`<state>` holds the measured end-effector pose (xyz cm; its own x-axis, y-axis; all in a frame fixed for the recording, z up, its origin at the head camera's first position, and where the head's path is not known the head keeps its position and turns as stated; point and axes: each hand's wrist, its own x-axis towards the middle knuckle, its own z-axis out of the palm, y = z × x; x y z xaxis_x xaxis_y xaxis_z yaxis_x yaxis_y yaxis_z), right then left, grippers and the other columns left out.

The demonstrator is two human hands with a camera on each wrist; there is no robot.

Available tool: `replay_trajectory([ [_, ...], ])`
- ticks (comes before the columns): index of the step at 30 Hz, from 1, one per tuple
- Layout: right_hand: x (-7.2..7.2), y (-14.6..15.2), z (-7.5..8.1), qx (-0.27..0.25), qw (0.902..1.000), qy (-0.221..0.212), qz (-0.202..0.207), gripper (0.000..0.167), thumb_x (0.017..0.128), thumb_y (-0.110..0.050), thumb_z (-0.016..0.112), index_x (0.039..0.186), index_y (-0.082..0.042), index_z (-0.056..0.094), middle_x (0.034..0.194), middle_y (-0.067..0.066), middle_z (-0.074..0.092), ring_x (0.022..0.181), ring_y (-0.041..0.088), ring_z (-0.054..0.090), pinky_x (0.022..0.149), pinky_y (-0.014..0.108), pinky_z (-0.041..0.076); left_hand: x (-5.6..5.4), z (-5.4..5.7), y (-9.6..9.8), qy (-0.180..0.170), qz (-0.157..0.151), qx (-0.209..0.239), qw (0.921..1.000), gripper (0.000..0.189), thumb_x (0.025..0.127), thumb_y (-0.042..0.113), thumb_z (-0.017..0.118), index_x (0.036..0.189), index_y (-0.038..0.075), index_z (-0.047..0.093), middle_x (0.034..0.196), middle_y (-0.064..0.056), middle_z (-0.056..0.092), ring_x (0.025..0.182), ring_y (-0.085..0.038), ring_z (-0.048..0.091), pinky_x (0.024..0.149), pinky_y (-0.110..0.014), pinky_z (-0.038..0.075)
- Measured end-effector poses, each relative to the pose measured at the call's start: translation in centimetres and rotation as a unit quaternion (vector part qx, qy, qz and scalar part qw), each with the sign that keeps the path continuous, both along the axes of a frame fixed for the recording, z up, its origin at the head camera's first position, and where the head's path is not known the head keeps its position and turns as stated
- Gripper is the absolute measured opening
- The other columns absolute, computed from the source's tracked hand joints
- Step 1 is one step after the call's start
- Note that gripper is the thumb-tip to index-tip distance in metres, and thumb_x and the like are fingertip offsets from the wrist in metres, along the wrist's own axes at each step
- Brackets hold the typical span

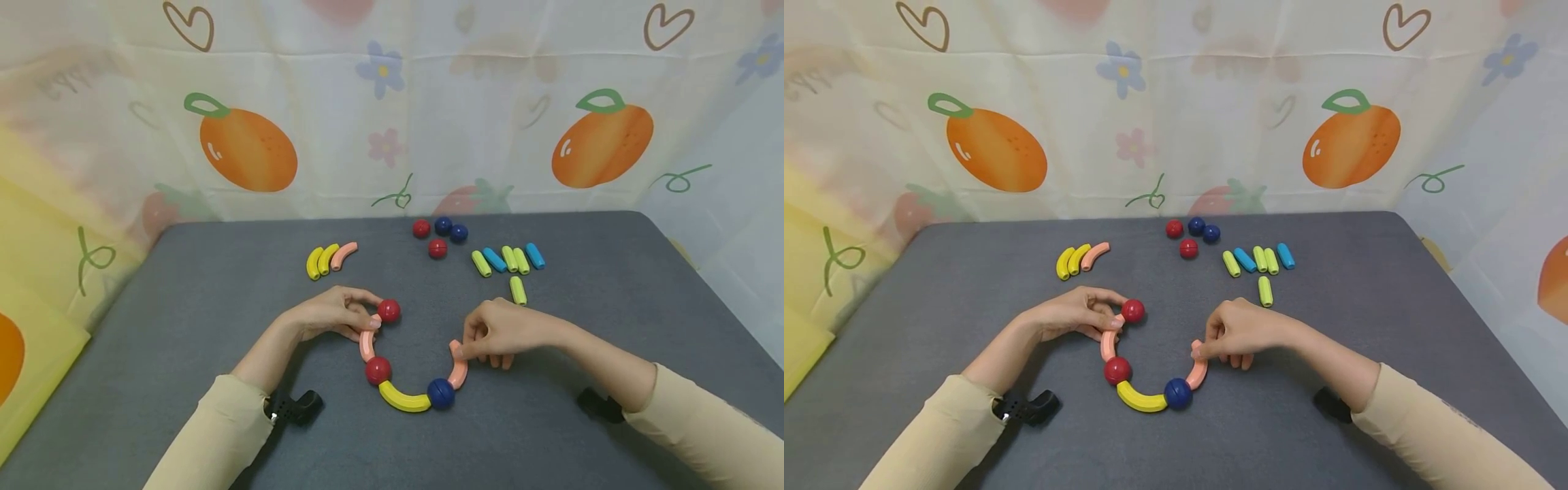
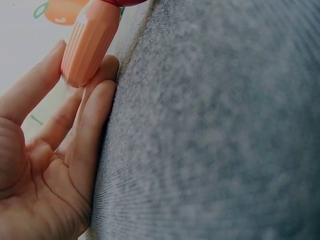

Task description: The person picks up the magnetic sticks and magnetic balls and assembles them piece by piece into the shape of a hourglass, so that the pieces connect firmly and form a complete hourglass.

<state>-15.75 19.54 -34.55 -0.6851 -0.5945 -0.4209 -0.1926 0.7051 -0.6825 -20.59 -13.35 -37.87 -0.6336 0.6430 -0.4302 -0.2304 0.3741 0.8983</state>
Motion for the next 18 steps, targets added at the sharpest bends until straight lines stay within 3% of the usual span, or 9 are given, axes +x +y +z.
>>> replay_trajectory([
  [11, 0.8, -1.5, -0.1, 0.048, 0.9980, 0.012, -0.038, 0.041, 0.082, -0.046, 0.075, 0.063, -0.011, 0.066, 0.052, 0.000, 0.063, 0.041, 0.010, 0.058, 0.045, 0.030, 0.054, 0.1, 0.0, 0.1, 0.001, 0.005, -0.005, 1.0000, 0.056, 0.091, 0.021, 0.072, 0.139, 0.003, 0.050, 0.087, 0.004, 0.073, 0.080, -0.006, 0.068, 0.079, -0.028, 0.060],
  [18, 0.8, -2.4, -0.1, 0.070, 0.9955, 0.011, -0.063, 0.036, 0.081, -0.038, 0.076, 0.062, -0.010, 0.063, 0.051, 0.000, 0.061, 0.040, 0.009, 0.056, 0.044, 0.027, 0.053, 0.3, 0.1, 0.3, 0.011, 0.009, -0.008, 0.9999, 0.054, 0.089, 0.021, 0.074, 0.134, 0.001, 0.053, 0.093, 0.003, 0.071, 0.081, -0.006, 0.068, 0.079, -0.028, 0.060],
])
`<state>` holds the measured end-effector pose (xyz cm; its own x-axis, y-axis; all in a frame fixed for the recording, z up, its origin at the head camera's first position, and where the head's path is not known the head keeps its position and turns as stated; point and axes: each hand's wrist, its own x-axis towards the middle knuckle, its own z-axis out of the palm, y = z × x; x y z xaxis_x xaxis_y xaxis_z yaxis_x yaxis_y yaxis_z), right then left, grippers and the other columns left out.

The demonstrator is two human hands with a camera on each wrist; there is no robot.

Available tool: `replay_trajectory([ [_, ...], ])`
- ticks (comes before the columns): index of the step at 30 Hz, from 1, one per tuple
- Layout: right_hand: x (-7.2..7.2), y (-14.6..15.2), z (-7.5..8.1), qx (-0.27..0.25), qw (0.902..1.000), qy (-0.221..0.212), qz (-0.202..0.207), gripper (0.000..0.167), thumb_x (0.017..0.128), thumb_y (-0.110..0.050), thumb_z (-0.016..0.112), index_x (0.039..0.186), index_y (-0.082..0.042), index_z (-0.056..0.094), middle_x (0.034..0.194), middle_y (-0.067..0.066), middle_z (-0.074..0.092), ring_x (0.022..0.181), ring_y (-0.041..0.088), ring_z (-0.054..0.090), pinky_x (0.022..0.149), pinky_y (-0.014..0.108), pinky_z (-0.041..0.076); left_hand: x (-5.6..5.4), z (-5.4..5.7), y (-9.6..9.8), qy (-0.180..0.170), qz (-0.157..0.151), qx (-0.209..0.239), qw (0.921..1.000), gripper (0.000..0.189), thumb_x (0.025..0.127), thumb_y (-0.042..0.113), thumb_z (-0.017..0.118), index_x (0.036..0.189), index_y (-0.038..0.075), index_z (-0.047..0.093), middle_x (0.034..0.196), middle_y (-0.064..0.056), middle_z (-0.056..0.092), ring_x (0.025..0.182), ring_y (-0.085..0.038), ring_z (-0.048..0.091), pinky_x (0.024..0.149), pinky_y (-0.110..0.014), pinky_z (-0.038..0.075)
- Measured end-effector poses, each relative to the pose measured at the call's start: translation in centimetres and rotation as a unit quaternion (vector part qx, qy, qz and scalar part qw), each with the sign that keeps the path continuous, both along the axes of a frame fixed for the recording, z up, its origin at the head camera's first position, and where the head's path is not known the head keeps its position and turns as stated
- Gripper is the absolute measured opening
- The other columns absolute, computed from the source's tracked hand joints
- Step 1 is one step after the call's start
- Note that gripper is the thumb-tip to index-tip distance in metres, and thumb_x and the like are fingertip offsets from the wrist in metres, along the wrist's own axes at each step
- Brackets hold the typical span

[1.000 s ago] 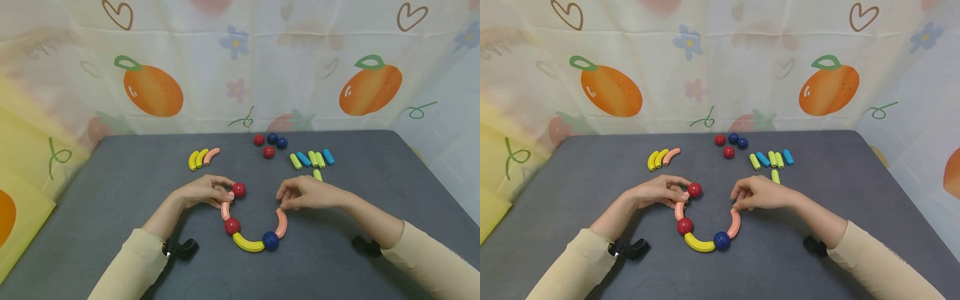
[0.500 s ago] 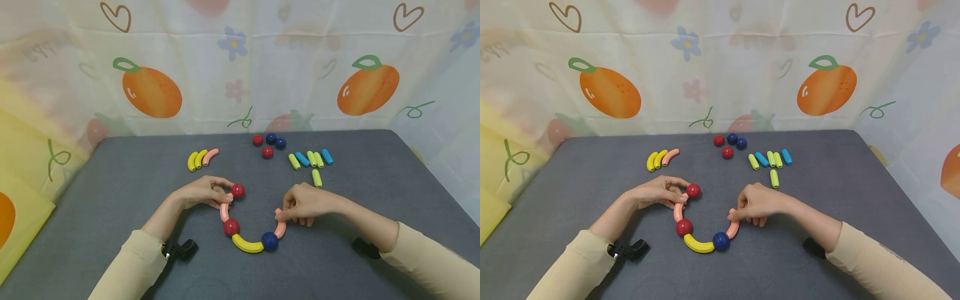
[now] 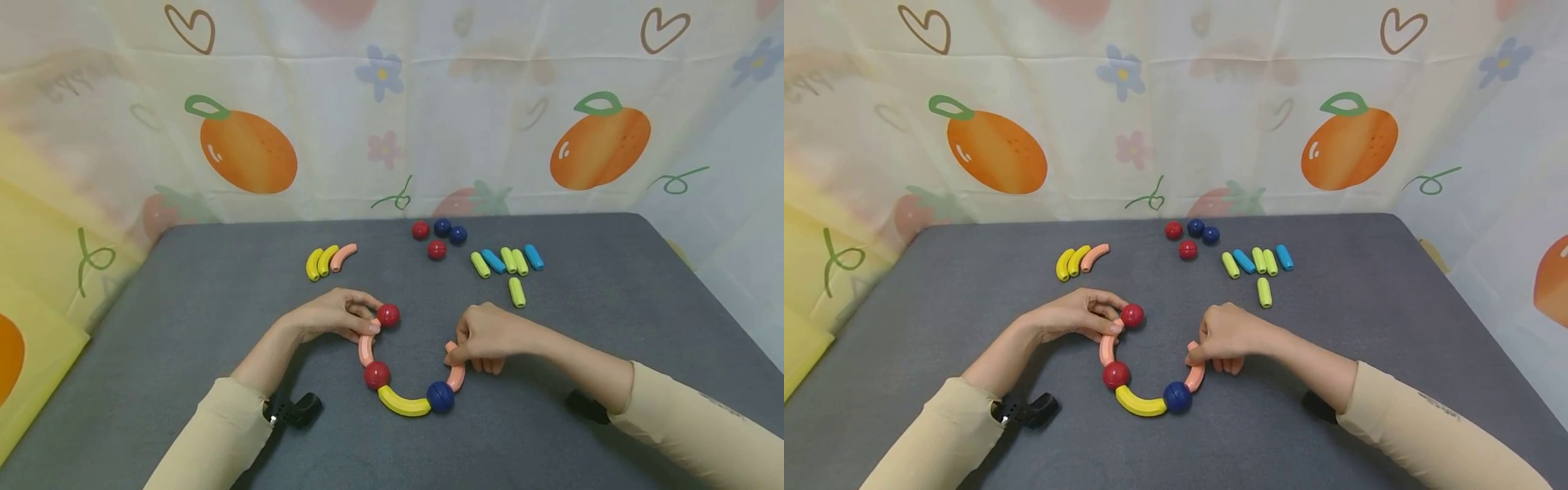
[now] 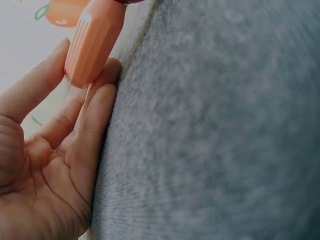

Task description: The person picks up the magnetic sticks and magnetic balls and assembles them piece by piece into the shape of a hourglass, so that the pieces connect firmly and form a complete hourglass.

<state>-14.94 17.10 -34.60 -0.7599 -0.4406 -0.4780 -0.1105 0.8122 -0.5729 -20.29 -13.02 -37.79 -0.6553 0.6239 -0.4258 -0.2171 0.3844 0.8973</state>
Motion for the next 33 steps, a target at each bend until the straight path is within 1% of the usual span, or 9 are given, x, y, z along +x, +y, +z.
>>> replay_trajectory([
  [4, -0.1, -0.5, 0.0, 0.003, 0.9998, 0.001, -0.017, 0.031, 0.082, -0.034, 0.075, 0.065, -0.011, 0.063, 0.054, 0.001, 0.061, 0.041, 0.010, 0.056, 0.045, 0.028, 0.053, 0.3, 0.1, 0.2, 0.014, 0.005, -0.007, 0.9999, 0.051, 0.087, 0.019, 0.075, 0.132, 0.001, 0.056, 0.098, 0.002, 0.069, 0.085, -0.007, 0.068, 0.082, -0.030, 0.060],
  [8, -0.3, -1.0, 0.0, -0.006, 0.9997, 0.013, -0.019, 0.028, 0.083, -0.031, 0.074, 0.066, -0.011, 0.063, 0.054, 0.002, 0.061, 0.041, 0.011, 0.056, 0.045, 0.028, 0.054, 0.7, 0.2, 0.4, 0.031, 0.007, -0.013, 0.9994, 0.050, 0.087, 0.018, 0.075, 0.130, -0.001, 0.058, 0.098, 0.001, 0.069, 0.086, -0.007, 0.068, 0.084, -0.030, 0.060],
  [12, -0.5, -1.6, -0.1, -0.011, 0.9994, 0.029, -0.018, 0.027, 0.084, -0.028, 0.073, 0.066, -0.011, 0.063, 0.053, 0.001, 0.059, 0.041, 0.010, 0.056, 0.045, 0.027, 0.053, 0.9, 0.5, 0.7, 0.053, -0.006, -0.022, 0.9983, 0.049, 0.086, 0.019, 0.075, 0.128, -0.002, 0.061, 0.095, 0.002, 0.072, 0.084, -0.007, 0.068, 0.084, -0.028, 0.060],
  [18, -1.1, -2.4, -0.3, 0.005, 0.9982, 0.059, -0.011, 0.026, 0.088, -0.029, 0.071, 0.067, -0.014, 0.064, 0.050, 0.000, 0.058, 0.040, 0.011, 0.056, 0.043, 0.022, 0.046, 1.3, 0.8, 1.5, 0.095, -0.034, -0.034, 0.9943, 0.045, 0.085, 0.018, 0.076, 0.125, 0.001, 0.064, 0.089, 0.001, 0.074, 0.077, -0.006, 0.066, 0.073, -0.023, 0.056],
  [21, -1.3, -2.8, -0.3, 0.000, 0.9974, 0.071, -0.006, 0.024, 0.088, -0.027, 0.072, 0.069, -0.014, 0.065, 0.051, 0.000, 0.060, 0.040, 0.011, 0.057, 0.043, 0.022, 0.047, 1.5, 0.9, 2.0, 0.106, -0.039, -0.039, 0.9928, 0.044, 0.084, 0.018, 0.077, 0.124, 0.002, 0.066, 0.088, 0.001, 0.074, 0.076, -0.007, 0.065, 0.070, -0.022, 0.053],
  [25, -1.4, -3.1, -0.4, -0.010, 0.9969, 0.078, -0.003, 0.020, 0.087, -0.023, 0.073, 0.071, -0.013, 0.065, 0.055, 0.000, 0.062, 0.042, 0.011, 0.059, 0.044, 0.023, 0.051, 1.6, 0.9, 2.3, 0.106, -0.035, -0.044, 0.9928, 0.043, 0.083, 0.017, 0.078, 0.122, 0.003, 0.067, 0.087, 0.001, 0.074, 0.077, -0.008, 0.066, 0.071, -0.023, 0.050],
  [33, -1.5, -3.6, -0.3, -0.017, 0.9960, 0.087, 0.008, 0.018, 0.086, -0.022, 0.075, 0.073, -0.014, 0.066, 0.055, -0.002, 0.059, 0.043, 0.010, 0.059, 0.044, 0.021, 0.050, 1.5, 0.8, 2.4, 0.099, -0.028, -0.040, 0.9939, 0.042, 0.083, 0.015, 0.078, 0.121, 0.002, 0.067, 0.087, -0.001, 0.075, 0.079, -0.008, 0.069, 0.072, -0.023, 0.051],
])
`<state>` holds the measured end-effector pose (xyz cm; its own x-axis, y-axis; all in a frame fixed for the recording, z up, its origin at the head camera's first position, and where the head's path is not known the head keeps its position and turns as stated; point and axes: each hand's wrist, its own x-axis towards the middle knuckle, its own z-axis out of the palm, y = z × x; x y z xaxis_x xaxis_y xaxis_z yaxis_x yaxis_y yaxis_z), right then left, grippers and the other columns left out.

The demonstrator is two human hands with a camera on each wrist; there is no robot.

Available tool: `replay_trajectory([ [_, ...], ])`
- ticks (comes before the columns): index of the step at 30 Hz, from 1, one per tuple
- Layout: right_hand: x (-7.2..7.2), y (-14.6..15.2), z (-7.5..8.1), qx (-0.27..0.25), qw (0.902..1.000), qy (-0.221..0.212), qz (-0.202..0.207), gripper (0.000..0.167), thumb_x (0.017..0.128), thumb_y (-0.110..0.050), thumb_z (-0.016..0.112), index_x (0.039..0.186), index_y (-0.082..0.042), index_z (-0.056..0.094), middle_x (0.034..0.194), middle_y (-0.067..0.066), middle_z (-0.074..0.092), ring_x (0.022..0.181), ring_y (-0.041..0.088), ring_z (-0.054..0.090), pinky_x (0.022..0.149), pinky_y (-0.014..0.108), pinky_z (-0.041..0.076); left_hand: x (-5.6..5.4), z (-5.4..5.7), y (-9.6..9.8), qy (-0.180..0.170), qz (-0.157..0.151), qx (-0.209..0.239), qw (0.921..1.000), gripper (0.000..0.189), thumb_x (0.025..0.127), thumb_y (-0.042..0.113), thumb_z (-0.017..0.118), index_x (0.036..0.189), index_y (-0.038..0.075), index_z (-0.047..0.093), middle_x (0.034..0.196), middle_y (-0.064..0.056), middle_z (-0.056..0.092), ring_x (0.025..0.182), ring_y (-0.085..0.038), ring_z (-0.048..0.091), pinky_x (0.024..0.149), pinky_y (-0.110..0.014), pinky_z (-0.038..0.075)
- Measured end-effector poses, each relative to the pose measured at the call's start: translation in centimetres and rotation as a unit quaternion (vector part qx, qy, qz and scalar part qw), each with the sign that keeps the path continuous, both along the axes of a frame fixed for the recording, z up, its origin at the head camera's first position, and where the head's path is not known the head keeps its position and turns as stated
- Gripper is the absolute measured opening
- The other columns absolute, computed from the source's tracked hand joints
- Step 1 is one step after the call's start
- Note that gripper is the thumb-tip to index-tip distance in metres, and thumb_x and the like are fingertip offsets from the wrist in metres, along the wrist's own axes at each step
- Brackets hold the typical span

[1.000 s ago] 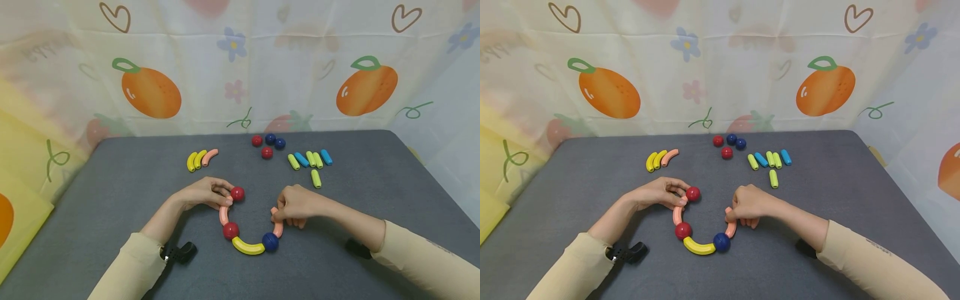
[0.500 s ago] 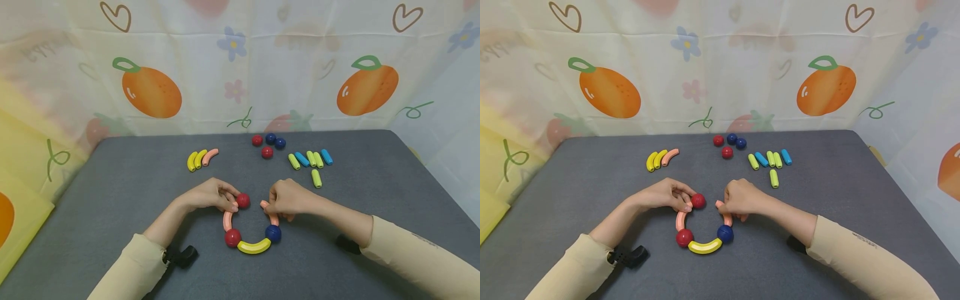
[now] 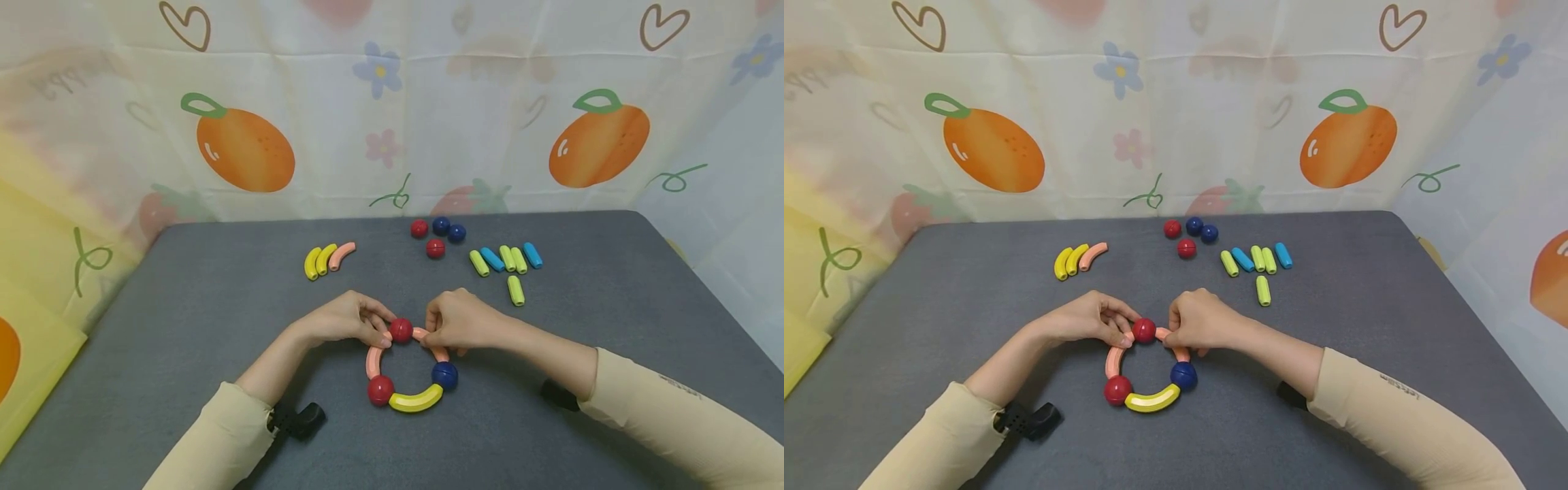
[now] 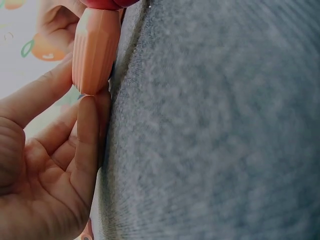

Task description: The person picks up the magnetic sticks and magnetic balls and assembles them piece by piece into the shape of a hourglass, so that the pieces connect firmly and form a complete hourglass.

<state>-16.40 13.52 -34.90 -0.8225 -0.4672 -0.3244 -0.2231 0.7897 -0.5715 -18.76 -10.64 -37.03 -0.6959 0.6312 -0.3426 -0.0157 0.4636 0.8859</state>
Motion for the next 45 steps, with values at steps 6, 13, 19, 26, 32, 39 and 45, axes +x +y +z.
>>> replay_trajectory([
  [6, 0.0, -0.1, 0.1, -0.009, 0.9997, 0.013, 0.020, 0.016, 0.087, -0.021, 0.075, 0.075, -0.014, 0.067, 0.057, -0.003, 0.060, 0.042, 0.009, 0.057, 0.043, 0.019, 0.046, -0.1, 0.1, 0.0, 0.013, -0.009, -0.014, 0.9998, 0.043, 0.083, 0.015, 0.078, 0.123, 0.007, 0.066, 0.090, -0.004, 0.075, 0.081, -0.011, 0.069, 0.072, -0.024, 0.050],
  [13, -0.1, 0.1, 0.1, -0.034, 0.9986, 0.009, 0.038, 0.012, 0.089, -0.020, 0.073, 0.081, -0.013, 0.068, 0.062, -0.003, 0.065, 0.045, 0.009, 0.059, 0.044, 0.020, 0.048, 0.1, 0.6, 0.8, 0.083, -0.039, -0.041, 0.9950, 0.046, 0.083, 0.019, 0.078, 0.128, 0.014, 0.065, 0.095, -0.005, 0.072, 0.075, -0.010, 0.064, 0.068, -0.025, 0.048],
  [19, -0.8, 1.0, 0.2, -0.062, 0.9974, -0.029, 0.023, 0.012, 0.089, -0.025, 0.073, 0.092, -0.014, 0.071, 0.072, -0.001, 0.070, 0.056, 0.012, 0.065, 0.054, 0.027, 0.057, 0.4, 0.6, 1.5, 0.092, -0.051, -0.032, 0.9940, 0.043, 0.086, 0.012, 0.074, 0.129, 0.015, 0.066, 0.070, 0.001, 0.065, 0.063, -0.008, 0.055, 0.059, -0.021, 0.040],
  [26, -2.7, 3.4, 1.6, -0.062, 0.9960, 0.056, -0.032, 0.014, 0.092, -0.020, 0.069, 0.101, -0.009, 0.071, 0.090, 0.007, 0.072, 0.066, 0.016, 0.068, 0.060, 0.026, 0.056, 0.5, 0.5, 1.5, 0.102, -0.034, -0.043, 0.9932, 0.038, 0.085, 0.013, 0.075, 0.123, 0.017, 0.070, 0.068, 0.004, 0.057, 0.060, -0.010, 0.050, 0.054, -0.021, 0.034],
  [32, -4.6, 6.2, 2.6, -0.043, 0.9836, 0.139, -0.106, 0.019, 0.095, -0.019, 0.064, 0.108, -0.006, 0.070, 0.100, 0.013, 0.072, 0.077, 0.024, 0.070, 0.062, 0.027, 0.054, 0.6, 0.2, 1.4, 0.119, -0.018, -0.050, 0.9915, 0.036, 0.084, 0.017, 0.077, 0.119, 0.018, 0.071, 0.078, 0.001, 0.064, 0.064, -0.010, 0.053, 0.057, -0.022, 0.040],
  [39, -6.2, 8.2, 2.5, -0.028, 0.9784, 0.133, -0.155, 0.023, 0.096, -0.019, 0.061, 0.112, -0.004, 0.068, 0.103, 0.017, 0.070, 0.078, 0.027, 0.069, 0.064, 0.027, 0.054, 0.8, 0.2, 1.4, 0.126, 0.003, -0.054, 0.9906, 0.032, 0.082, 0.018, 0.079, 0.113, 0.016, 0.070, 0.096, -0.003, 0.065, 0.071, -0.010, 0.057, 0.062, -0.024, 0.047],
  [45, -5.8, 9.9, 2.5, 0.008, 0.9793, 0.120, -0.163, 0.021, 0.094, -0.021, 0.065, 0.106, -0.003, 0.068, 0.100, 0.017, 0.069, 0.076, 0.022, 0.067, 0.065, 0.029, 0.055, 1.0, 0.2, 1.5, 0.084, 0.023, -0.040, 0.9954, 0.029, 0.082, 0.016, 0.080, 0.108, 0.013, 0.067, 0.092, -0.003, 0.059, 0.067, -0.008, 0.060, 0.061, -0.023, 0.052],
])
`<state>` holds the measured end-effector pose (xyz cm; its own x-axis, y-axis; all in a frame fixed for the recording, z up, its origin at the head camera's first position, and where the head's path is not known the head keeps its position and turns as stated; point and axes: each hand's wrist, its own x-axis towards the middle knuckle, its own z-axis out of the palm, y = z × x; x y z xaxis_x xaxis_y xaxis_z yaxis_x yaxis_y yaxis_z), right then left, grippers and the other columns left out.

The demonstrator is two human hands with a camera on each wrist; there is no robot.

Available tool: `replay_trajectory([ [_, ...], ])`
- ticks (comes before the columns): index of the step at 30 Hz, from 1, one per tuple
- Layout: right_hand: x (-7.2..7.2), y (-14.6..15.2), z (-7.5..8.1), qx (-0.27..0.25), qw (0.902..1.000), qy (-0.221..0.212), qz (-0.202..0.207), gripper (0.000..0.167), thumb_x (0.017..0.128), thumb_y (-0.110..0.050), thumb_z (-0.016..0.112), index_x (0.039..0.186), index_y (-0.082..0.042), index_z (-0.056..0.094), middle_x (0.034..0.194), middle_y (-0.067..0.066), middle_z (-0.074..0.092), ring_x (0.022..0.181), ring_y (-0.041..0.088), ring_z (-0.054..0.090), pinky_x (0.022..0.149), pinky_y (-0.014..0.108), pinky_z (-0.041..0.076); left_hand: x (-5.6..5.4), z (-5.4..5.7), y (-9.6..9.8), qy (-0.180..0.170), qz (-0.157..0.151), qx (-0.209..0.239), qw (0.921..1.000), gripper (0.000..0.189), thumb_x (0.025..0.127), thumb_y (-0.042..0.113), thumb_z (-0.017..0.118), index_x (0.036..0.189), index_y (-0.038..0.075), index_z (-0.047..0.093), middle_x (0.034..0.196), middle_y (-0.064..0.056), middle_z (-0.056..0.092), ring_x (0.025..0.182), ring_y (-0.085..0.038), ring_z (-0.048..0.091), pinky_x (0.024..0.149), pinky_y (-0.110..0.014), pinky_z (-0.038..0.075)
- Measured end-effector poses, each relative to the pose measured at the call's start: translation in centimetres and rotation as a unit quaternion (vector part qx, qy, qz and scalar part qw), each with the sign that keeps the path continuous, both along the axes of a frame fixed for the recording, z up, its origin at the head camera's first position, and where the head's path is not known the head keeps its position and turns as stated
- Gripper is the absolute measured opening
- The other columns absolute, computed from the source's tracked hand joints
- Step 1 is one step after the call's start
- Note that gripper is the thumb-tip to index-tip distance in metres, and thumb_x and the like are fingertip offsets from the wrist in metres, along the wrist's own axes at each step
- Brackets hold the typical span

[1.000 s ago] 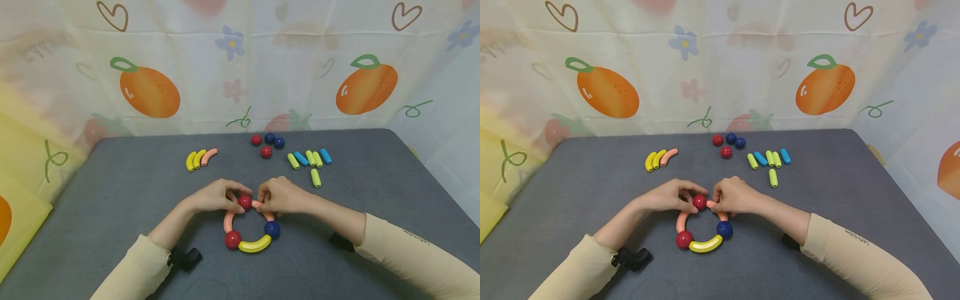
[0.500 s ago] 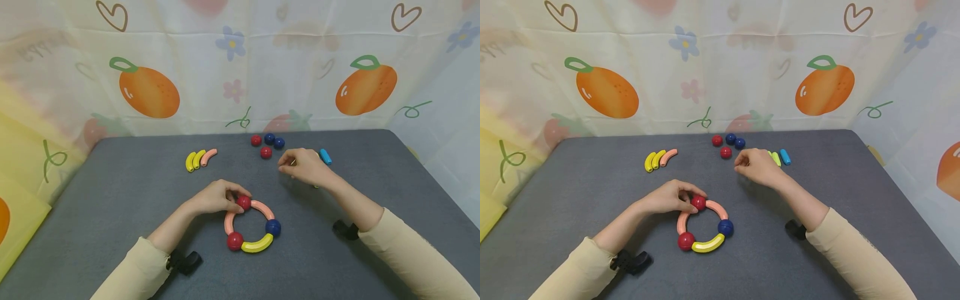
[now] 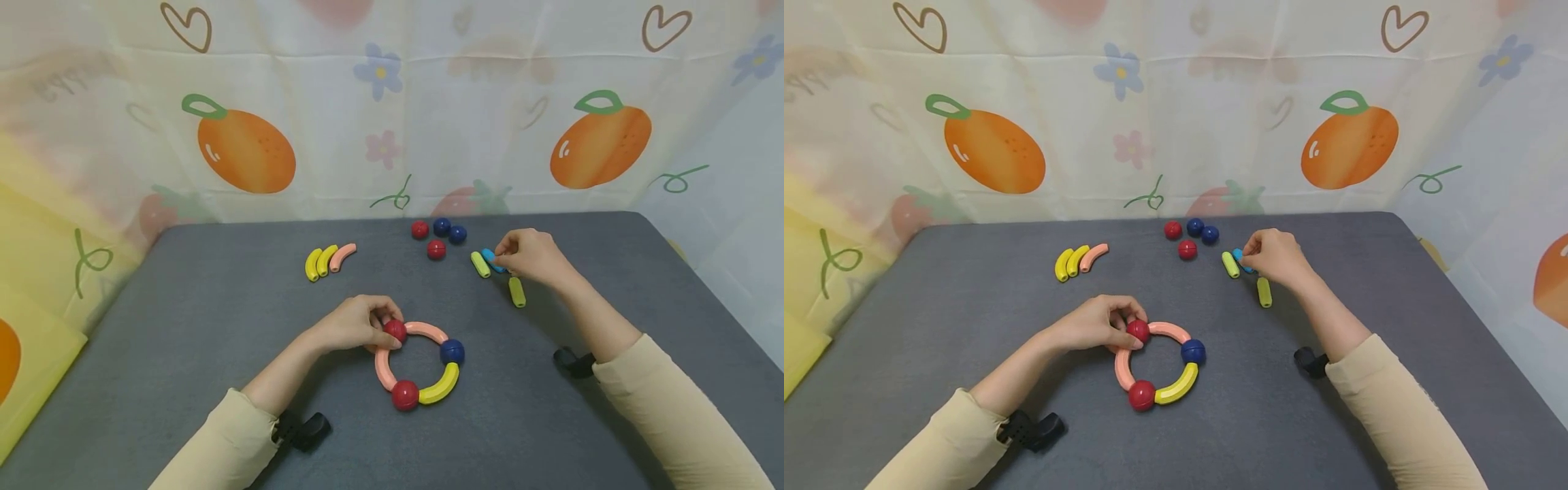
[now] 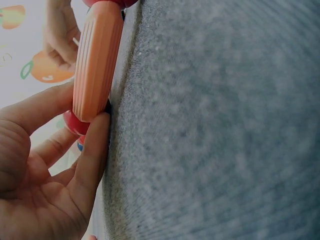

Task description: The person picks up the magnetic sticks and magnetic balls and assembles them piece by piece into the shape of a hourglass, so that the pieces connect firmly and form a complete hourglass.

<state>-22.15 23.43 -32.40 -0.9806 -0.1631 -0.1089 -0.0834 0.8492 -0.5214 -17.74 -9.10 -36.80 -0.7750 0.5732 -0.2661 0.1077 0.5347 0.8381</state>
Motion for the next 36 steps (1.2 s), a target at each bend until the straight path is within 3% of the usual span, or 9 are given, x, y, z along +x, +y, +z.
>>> replay_trajectory([
  [4, 0.8, 0.9, 0.4, 0.055, 0.9982, -0.022, -0.003, 0.025, 0.091, -0.026, 0.070, 0.097, -0.002, 0.065, 0.089, 0.014, 0.069, 0.068, 0.018, 0.064, 0.059, 0.029, 0.051, 0.0, 0.0, 0.0, -0.022, 0.007, 0.013, 0.9997, 0.029, 0.082, 0.017, 0.080, 0.106, 0.010, 0.064, 0.091, -0.005, 0.057, 0.066, -0.010, 0.061, 0.062, -0.025, 0.057],
  [8, 1.1, 1.4, 0.4, 0.101, 0.9931, -0.057, 0.013, 0.027, 0.088, -0.031, 0.072, 0.088, -0.005, 0.064, 0.072, 0.005, 0.064, 0.058, 0.015, 0.059, 0.055, 0.027, 0.044, 0.0, 0.0, -0.2, -0.016, 0.008, 0.017, 0.9997, 0.030, 0.082, 0.018, 0.080, 0.105, 0.010, 0.063, 0.090, -0.006, 0.057, 0.065, -0.011, 0.061, 0.063, -0.027, 0.058],
  [16, 0.9, 1.5, -0.5, 0.089, 0.9906, -0.097, 0.038, 0.031, 0.088, -0.019, 0.071, 0.065, -0.013, 0.051, 0.054, -0.003, 0.049, 0.052, 0.014, 0.058, 0.055, 0.025, 0.041, -0.2, -0.2, -0.3, -0.020, 0.003, 0.024, 0.9995, 0.032, 0.082, 0.019, 0.081, 0.107, 0.009, 0.064, 0.091, -0.006, 0.057, 0.065, -0.009, 0.061, 0.064, -0.026, 0.057],
  [19, 1.1, 1.0, -0.7, 0.072, 0.9925, -0.090, 0.041, 0.021, 0.088, -0.013, 0.067, 0.071, -0.010, 0.055, 0.055, -0.003, 0.050, 0.052, 0.014, 0.058, 0.053, 0.025, 0.042, -0.2, -0.2, -0.2, -0.022, 0.005, 0.024, 0.9995, 0.032, 0.082, 0.019, 0.081, 0.107, 0.010, 0.065, 0.091, -0.006, 0.058, 0.066, -0.009, 0.061, 0.063, -0.025, 0.056],
  [21, 1.2, 0.3, -0.6, 0.046, 0.9948, -0.078, 0.047, 0.010, 0.088, -0.012, 0.065, 0.084, -0.004, 0.061, 0.064, 0.002, 0.060, 0.054, 0.014, 0.062, 0.054, 0.026, 0.048, -0.2, -0.3, -0.2, -0.022, 0.006, 0.023, 0.9995, 0.032, 0.082, 0.019, 0.081, 0.108, 0.010, 0.065, 0.092, -0.006, 0.058, 0.066, -0.010, 0.061, 0.063, -0.025, 0.056],
  [25, 1.3, -1.8, -0.7, -0.060, 0.9939, -0.063, 0.068, 0.034, 0.089, -0.015, 0.065, 0.116, 0.004, 0.059, 0.093, 0.015, 0.070, 0.068, 0.018, 0.070, 0.066, 0.033, 0.059, -0.2, -0.3, 0.0, -0.016, 0.006, 0.020, 0.9997, 0.033, 0.082, 0.020, 0.081, 0.110, 0.010, 0.067, 0.093, -0.005, 0.059, 0.067, -0.009, 0.060, 0.062, -0.023, 0.053],
  [30, 1.2, -4.9, -1.0, -0.186, 0.9739, -0.085, 0.098, 0.034, 0.090, -0.016, 0.067, 0.118, 0.001, 0.059, 0.099, 0.014, 0.068, 0.078, 0.014, 0.068, 0.075, 0.037, 0.062, -0.4, -0.4, 0.3, -0.003, 0.009, 0.022, 0.9997, 0.033, 0.082, 0.022, 0.081, 0.111, 0.013, 0.070, 0.092, -0.003, 0.063, 0.067, -0.009, 0.059, 0.061, -0.023, 0.049],
  [36, 1.3, -7.8, -1.0, -0.266, 0.9484, -0.122, 0.122, 0.033, 0.093, -0.013, 0.066, 0.122, -0.001, 0.055, 0.103, 0.013, 0.066, 0.085, 0.014, 0.067, 0.082, 0.042, 0.061, -0.4, -0.7, 0.4, -0.016, 0.014, 0.036, 0.9991, 0.033, 0.082, 0.021, 0.081, 0.112, 0.011, 0.072, 0.088, -0.002, 0.070, 0.065, -0.007, 0.060, 0.060, -0.023, 0.051],
])
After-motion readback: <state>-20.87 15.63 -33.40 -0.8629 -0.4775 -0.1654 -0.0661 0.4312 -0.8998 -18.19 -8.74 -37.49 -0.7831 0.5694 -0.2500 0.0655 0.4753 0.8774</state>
